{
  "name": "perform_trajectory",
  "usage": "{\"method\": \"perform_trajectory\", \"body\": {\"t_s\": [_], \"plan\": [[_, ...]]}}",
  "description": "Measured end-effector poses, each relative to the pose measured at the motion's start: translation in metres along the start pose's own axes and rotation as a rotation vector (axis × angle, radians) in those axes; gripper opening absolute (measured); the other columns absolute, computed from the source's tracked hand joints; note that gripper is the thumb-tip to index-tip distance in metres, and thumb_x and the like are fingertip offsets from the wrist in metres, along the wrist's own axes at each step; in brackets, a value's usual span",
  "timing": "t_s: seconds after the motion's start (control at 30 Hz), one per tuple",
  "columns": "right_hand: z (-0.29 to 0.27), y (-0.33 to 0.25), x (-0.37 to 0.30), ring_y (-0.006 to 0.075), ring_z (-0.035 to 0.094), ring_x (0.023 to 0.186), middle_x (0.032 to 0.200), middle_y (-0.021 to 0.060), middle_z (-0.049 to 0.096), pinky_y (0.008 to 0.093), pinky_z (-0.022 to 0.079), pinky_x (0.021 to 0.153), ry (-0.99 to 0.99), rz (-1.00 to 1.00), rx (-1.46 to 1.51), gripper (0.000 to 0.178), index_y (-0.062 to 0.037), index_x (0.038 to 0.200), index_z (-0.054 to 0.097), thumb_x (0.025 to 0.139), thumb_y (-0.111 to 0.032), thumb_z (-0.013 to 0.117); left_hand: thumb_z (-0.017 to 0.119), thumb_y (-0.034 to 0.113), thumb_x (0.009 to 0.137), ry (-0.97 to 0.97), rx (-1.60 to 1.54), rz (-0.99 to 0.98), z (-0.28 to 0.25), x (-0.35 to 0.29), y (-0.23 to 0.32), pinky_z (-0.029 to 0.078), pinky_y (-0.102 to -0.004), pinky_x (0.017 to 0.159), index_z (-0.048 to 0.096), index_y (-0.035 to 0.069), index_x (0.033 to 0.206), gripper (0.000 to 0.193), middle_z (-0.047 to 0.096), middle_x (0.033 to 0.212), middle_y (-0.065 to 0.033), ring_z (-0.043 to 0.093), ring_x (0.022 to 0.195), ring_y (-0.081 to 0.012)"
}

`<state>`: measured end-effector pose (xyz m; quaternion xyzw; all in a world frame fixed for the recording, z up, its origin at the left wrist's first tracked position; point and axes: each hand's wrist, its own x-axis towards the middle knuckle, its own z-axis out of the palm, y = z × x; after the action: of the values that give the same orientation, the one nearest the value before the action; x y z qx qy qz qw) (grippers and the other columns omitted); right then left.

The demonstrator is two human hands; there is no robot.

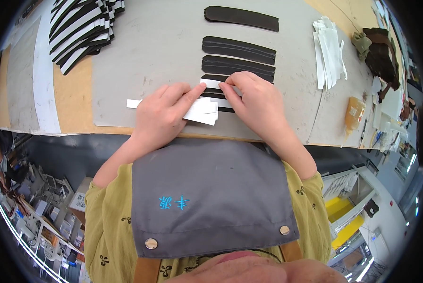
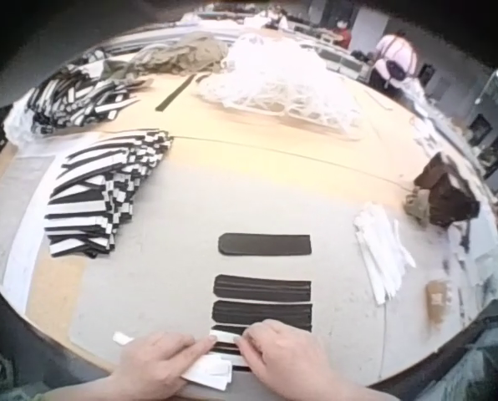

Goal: Applying glue to black leather strips and attaching white lining strips to them.

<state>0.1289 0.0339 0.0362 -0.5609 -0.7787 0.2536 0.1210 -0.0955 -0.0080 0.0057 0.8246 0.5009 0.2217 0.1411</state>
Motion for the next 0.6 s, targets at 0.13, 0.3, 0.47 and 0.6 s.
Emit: {"method": "perform_trajectory", "body": {"t_s": [0.13,0.3,0.47,0.6], "plan": [[-0.014,0.017,-0.009,0.0301,0.068,0.075,0.084,0.0072,0.069,0.0406,0.052,0.062,0.01,0.072,0.016,0.021,-0.0077,0.087,0.067,0.097,-0.026,0.069,0.071,-0.007,0.064,-0.017,-0.006,-0.015,0.0,0.002,0.002,0.053,-0.0316,0.064,0.077,0.017,0.124,0.064,0.066,0.096,-0.0003,0.065,0.081,-0.0188],[-0.027,0.041,-0.024,0.0315,0.067,0.076,0.084,0.009,0.069,0.0405,0.051,0.064,0.045,0.162,0.035,0.021,-0.0076,0.09,0.068,0.096,-0.027,0.071,0.071,-0.007,0.066,0.0,-0.006,0.006,-0.002,0.004,0.002,0.052,-0.0317,0.064,0.077,0.016,0.123,0.062,0.066,0.093,-0.0013,0.065,0.081,-0.0196],[-0.026,0.041,-0.024,0.0275,0.062,0.069,0.081,0.0103,0.067,0.0373,0.049,0.064,0.054,0.193,0.002,0.02,-0.0036,0.09,0.068,0.096,-0.022,0.072,0.069,-0.008,0.064,0.009,-0.003,0.033,0.001,0.003,-0.001,0.05,-0.0318,0.062,0.075,0.016,0.126,0.066,0.064,0.098,0.0012,0.063,0.079,-0.0174],[-0.025,0.042,-0.024,0.0279,0.063,0.069,0.081,0.0106,0.067,0.0375,0.049,0.063,0.07,0.189,-0.025,0.02,-0.0044,0.089,0.067,0.095,-0.023,0.072,0.07,-0.008,0.064,-0.009,0.013,0.028,0.001,0.004,0.001,0.051,-0.0313,0.064,0.075,0.015,0.125,0.065,0.065,0.098,0.0009,0.064,0.082,-0.0177]]}}
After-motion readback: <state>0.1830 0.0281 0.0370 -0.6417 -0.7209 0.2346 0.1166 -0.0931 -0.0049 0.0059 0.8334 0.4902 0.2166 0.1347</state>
